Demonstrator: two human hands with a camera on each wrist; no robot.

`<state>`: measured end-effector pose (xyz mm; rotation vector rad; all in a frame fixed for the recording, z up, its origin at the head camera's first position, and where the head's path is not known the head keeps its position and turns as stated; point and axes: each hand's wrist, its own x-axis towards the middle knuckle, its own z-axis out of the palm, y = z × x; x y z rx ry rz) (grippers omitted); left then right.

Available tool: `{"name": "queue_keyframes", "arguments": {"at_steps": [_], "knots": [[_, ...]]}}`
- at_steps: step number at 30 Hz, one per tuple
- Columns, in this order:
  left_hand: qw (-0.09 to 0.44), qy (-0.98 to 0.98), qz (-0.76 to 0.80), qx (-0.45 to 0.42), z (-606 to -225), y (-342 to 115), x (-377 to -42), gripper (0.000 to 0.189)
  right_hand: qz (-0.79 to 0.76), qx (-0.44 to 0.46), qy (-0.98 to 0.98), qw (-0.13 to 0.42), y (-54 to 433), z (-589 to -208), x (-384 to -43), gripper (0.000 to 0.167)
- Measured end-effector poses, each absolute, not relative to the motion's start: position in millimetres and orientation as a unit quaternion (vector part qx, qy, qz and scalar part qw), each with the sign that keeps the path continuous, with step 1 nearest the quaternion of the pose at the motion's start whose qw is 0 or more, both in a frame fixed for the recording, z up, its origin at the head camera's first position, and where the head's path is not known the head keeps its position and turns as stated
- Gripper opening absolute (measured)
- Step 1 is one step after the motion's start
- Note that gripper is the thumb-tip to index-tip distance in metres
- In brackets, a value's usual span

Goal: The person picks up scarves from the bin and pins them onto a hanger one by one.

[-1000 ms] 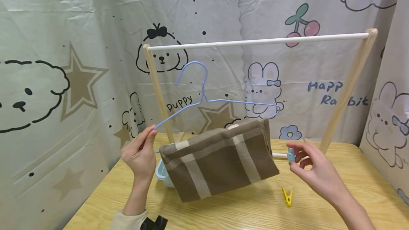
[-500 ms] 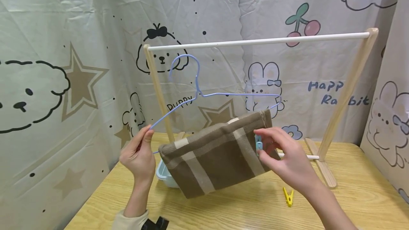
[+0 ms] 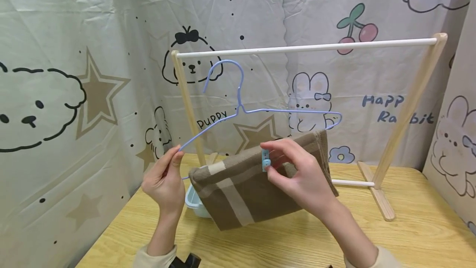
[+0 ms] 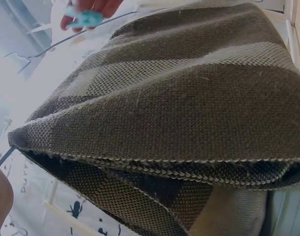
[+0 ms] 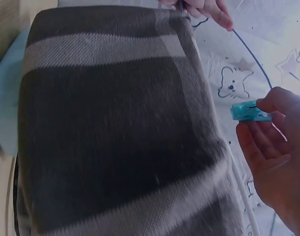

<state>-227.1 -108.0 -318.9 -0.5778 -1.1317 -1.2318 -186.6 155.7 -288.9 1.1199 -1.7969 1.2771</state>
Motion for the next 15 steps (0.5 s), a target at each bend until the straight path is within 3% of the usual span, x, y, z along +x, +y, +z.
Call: {"name": "queue_keyframes", "arguments": {"at_steps": [15], "knots": [[0.595, -0.492, -0.553, -0.313, -321, -92, -222, 0.010, 0.497, 0.449, -0.694, 0.264, 116, -282, -183, 0.048]]}}
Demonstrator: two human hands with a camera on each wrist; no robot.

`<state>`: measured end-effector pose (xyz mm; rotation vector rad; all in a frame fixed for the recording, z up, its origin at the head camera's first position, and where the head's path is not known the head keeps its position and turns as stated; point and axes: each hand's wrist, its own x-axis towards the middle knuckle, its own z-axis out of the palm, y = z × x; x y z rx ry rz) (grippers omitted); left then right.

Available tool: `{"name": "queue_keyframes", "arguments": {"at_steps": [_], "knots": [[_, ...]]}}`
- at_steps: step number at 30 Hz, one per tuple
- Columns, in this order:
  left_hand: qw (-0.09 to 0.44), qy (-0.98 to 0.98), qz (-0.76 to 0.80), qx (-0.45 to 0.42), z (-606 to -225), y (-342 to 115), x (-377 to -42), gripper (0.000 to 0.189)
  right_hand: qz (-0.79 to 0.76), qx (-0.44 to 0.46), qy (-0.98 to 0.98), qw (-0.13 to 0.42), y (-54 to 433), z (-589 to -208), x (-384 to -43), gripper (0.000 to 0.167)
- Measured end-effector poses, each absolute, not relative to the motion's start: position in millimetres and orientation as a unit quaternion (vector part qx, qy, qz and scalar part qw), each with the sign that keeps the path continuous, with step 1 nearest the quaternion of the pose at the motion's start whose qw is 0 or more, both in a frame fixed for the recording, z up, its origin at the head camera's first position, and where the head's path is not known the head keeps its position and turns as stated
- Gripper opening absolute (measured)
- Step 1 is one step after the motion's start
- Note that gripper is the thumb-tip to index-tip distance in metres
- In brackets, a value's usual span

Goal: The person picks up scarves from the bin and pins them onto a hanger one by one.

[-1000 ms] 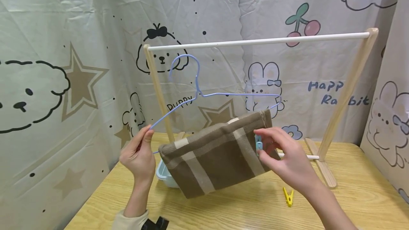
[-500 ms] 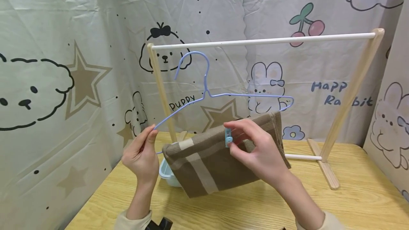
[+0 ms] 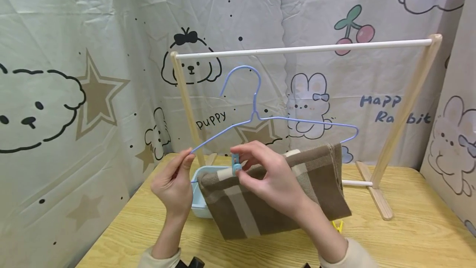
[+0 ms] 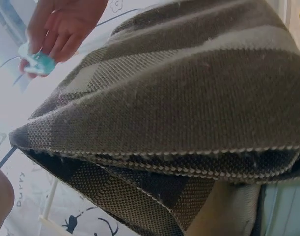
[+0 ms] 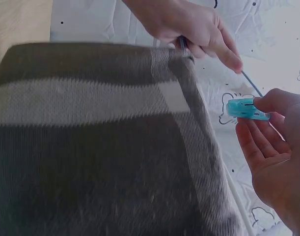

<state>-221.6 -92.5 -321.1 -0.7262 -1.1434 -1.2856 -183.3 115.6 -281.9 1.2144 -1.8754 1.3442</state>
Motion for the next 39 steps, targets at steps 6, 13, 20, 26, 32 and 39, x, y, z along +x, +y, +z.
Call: {"name": "queue_keyframes", "arguments": {"at_steps": [6, 13, 20, 26, 32, 39], "knots": [[0.595, -0.496, -0.536, -0.335, -324, -88, -222, 0.010, 0.492, 0.451, -0.701, 0.251, 104, -286, -189, 0.043], [0.592, -0.494, -0.536, -0.345, -325, -84, -222, 0.013, 0.509, 0.434, -0.706, 0.231, 94, -289, -192, 0.036], [0.588, -0.497, -0.533, -0.351, -325, -83, -221, 0.014, 0.524, 0.408, -0.717, 0.210, 86, -288, -192, 0.035], [0.587, -0.502, -0.526, -0.357, -324, -82, -221, 0.011, 0.533, 0.406, -0.716, 0.195, 81, -288, -192, 0.032], [0.587, -0.506, -0.519, -0.362, -323, -82, -220, 0.011, 0.538, 0.399, -0.716, 0.199, 77, -290, -191, 0.031], [0.594, -0.501, -0.512, -0.367, -323, -83, -220, 0.011, 0.534, 0.380, -0.723, 0.218, 73, -293, -190, 0.026]]}}
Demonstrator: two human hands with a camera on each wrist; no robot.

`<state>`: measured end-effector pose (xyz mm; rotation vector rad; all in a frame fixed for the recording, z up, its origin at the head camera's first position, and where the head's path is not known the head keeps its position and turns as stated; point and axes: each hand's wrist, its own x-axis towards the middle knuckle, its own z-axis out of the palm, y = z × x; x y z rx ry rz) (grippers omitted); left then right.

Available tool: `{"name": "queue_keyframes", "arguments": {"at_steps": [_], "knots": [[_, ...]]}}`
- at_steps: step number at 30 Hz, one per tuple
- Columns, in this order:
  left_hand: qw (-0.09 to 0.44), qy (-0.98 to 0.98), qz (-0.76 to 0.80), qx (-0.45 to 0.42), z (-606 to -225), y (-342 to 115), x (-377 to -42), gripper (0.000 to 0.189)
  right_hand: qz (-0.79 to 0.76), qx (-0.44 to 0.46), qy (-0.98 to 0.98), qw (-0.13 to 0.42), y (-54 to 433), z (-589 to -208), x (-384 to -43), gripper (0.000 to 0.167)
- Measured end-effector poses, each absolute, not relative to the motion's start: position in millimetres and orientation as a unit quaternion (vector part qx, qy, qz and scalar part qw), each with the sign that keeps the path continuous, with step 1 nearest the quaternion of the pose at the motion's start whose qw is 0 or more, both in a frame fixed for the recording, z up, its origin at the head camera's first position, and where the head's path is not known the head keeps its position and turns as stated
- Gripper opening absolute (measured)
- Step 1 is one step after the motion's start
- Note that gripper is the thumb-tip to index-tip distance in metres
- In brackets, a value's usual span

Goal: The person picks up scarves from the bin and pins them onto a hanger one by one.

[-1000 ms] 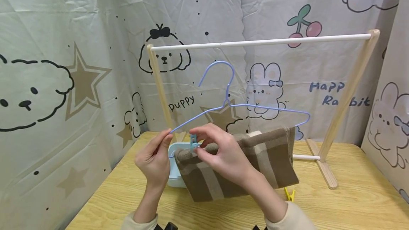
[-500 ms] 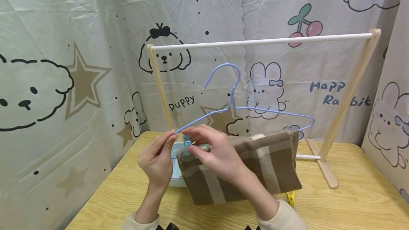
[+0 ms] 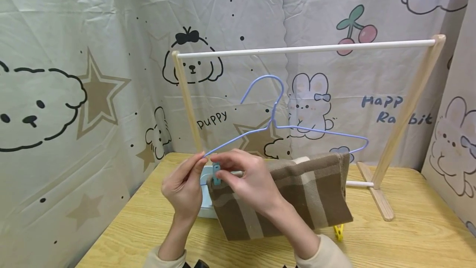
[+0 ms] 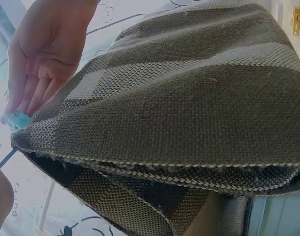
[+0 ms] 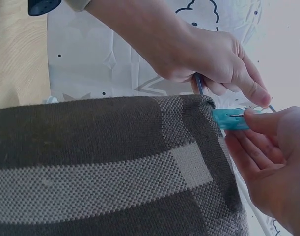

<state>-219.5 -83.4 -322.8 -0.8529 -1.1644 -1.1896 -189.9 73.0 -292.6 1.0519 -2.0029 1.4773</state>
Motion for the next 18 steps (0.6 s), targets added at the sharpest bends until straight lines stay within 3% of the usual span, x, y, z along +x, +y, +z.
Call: {"name": "queue_keyframes", "arguments": {"at_steps": [9, 14, 18], "knots": [[0.597, -0.493, -0.513, -0.372, -324, -79, -220, 0.011, 0.526, 0.372, -0.740, 0.193, 72, -299, -194, 0.023], [0.587, -0.502, -0.518, -0.367, -327, -77, -223, 0.010, 0.478, 0.380, -0.768, 0.191, 78, -302, -195, 0.037], [0.581, -0.510, -0.519, -0.365, -330, -77, -227, 0.011, 0.419, 0.387, -0.786, 0.239, 87, -307, -192, 0.050]]}}
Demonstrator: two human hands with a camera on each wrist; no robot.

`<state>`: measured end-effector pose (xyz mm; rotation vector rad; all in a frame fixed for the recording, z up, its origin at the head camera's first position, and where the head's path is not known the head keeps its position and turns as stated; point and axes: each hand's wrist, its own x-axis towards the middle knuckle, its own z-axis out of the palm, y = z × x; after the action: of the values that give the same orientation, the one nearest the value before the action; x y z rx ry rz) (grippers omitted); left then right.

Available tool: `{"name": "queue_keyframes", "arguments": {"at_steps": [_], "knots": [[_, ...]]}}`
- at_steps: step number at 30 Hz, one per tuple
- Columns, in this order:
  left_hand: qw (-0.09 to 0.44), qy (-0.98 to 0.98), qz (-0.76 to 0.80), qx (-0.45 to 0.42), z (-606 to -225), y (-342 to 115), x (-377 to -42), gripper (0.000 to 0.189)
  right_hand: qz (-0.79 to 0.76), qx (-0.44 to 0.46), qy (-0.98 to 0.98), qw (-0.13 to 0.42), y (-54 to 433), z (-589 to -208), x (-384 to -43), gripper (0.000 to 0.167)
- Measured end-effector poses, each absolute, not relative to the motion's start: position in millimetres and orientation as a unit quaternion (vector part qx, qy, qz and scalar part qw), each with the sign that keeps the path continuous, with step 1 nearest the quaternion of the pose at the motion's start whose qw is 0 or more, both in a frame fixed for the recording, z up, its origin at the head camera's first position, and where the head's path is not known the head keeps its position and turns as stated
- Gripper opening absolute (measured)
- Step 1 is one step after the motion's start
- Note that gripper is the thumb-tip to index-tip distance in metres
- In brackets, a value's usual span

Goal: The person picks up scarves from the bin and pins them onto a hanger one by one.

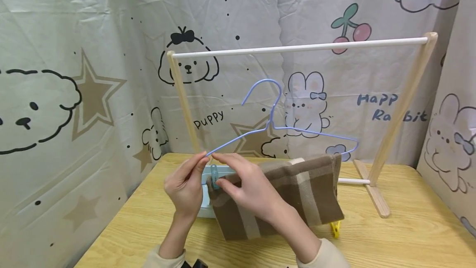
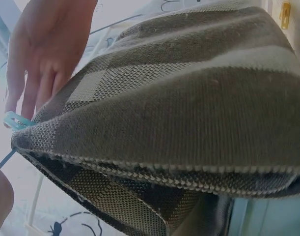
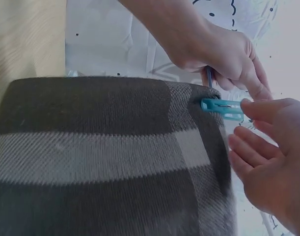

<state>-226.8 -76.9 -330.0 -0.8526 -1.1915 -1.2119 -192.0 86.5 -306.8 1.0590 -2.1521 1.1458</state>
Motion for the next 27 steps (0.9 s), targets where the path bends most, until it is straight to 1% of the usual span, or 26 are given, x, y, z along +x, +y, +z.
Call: {"name": "queue_keyframes", "arguments": {"at_steps": [2, 6, 10, 15, 18, 21, 25, 27], "knots": [[0.579, -0.514, -0.520, -0.362, -331, -78, -229, 0.011, 0.404, 0.390, -0.782, 0.271, 92, -310, -190, 0.053], [0.578, -0.522, -0.522, -0.348, -334, -82, -233, 0.012, 0.412, 0.381, -0.772, 0.300, 106, -316, -185, 0.049], [0.580, -0.524, -0.525, -0.337, -336, -86, -236, 0.013, 0.418, 0.366, -0.772, 0.307, 124, -320, -181, 0.045], [0.582, -0.525, -0.532, -0.321, -336, -91, -238, 0.018, 0.411, 0.348, -0.778, 0.324, 146, -325, -176, 0.044], [0.580, -0.529, -0.533, -0.315, -335, -93, -238, 0.017, 0.412, 0.328, -0.788, 0.319, 158, -328, -172, 0.044], [0.579, -0.532, -0.534, -0.310, -334, -96, -238, 0.018, 0.417, 0.316, -0.792, 0.314, 169, -331, -169, 0.044], [0.583, -0.538, -0.529, -0.300, -333, -100, -238, 0.020, 0.401, 0.301, -0.802, 0.324, 182, -335, -166, 0.046], [0.585, -0.540, -0.530, -0.294, -332, -102, -239, 0.017, 0.388, 0.294, -0.809, 0.330, 187, -337, -165, 0.046]]}}
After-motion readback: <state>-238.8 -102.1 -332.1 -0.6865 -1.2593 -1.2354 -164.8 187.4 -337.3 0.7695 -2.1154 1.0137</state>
